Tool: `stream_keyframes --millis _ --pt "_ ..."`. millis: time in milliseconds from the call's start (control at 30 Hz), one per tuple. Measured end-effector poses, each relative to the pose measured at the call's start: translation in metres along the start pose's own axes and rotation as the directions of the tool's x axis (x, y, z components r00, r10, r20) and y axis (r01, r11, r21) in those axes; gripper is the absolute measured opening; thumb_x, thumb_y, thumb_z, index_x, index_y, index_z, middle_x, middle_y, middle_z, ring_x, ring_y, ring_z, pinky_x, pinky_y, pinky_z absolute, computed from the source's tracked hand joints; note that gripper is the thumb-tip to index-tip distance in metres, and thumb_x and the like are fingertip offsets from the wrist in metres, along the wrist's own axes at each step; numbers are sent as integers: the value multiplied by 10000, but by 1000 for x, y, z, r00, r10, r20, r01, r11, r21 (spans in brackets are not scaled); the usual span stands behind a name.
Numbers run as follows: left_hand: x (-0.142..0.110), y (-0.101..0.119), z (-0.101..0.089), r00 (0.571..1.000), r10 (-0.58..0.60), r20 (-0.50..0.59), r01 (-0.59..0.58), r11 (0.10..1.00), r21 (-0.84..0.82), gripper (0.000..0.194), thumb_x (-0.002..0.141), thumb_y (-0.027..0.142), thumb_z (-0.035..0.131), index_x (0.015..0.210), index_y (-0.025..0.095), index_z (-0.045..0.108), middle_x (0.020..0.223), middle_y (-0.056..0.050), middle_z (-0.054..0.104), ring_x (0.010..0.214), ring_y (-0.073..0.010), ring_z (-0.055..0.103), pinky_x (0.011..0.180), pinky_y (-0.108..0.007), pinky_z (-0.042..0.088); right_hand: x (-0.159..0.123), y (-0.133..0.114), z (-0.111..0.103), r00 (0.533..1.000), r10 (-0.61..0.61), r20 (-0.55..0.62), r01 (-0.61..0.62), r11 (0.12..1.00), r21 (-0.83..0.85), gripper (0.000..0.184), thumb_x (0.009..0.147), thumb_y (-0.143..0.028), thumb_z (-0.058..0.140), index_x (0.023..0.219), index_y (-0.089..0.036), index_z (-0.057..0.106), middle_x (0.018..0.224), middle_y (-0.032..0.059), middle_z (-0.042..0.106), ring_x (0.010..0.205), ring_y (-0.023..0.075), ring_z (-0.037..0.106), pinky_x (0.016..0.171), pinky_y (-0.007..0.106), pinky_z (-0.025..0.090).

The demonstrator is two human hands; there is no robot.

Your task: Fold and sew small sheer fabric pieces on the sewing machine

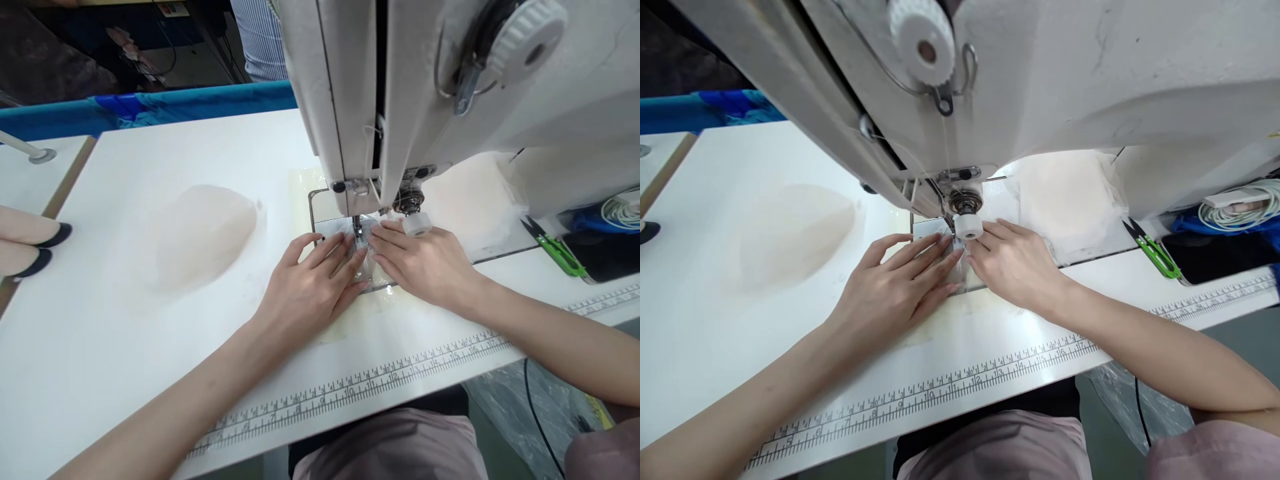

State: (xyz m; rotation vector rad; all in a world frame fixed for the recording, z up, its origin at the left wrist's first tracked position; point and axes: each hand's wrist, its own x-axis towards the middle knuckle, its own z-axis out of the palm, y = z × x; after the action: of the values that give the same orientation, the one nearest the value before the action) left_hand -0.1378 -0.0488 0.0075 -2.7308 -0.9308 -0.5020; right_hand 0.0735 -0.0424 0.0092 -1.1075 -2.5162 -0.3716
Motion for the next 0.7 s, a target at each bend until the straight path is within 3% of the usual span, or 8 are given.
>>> stream_keyframes --millis 133,300,500,700 --pt "0 3 1 1000 8 -14 -7 997 83 333 971 325 482 1229 144 590 1210 -120 666 1161 -256 612 990 -453 440 0 2 2 1000 -4 -10 4 1000 4 264 962 -224 484 1090 -120 689 1053 65 737 980 187 670 740 308 528" --pt "0 4 2 1000 20 -16 -19 998 60 355 950 309 527 1230 99 589 1202 -153 664 1159 -276 612 1005 -467 431 1 3 3 999 -16 -36 15 999 -29 247 955 -226 502 1066 -120 695 1041 44 742 949 172 674 724 302 520" --pt "0 4 2 1000 9 -21 -8 998 68 342 956 322 510 1230 134 591 1198 -127 672 1152 -258 617 1018 -458 424 0 3 2 1000 -17 -20 15 998 -67 256 961 -240 486 1061 -141 700 1054 32 738 841 170 674 704 301 509" --pt "1 4 3 999 5 -33 -2 997 73 349 970 334 487 1206 107 607 1191 -143 671 1141 -259 624 995 -460 434 -1 3 2 999 -23 -30 21 997 -72 260 955 -238 507 1095 -120 692 1064 44 735 895 171 671 760 298 512"
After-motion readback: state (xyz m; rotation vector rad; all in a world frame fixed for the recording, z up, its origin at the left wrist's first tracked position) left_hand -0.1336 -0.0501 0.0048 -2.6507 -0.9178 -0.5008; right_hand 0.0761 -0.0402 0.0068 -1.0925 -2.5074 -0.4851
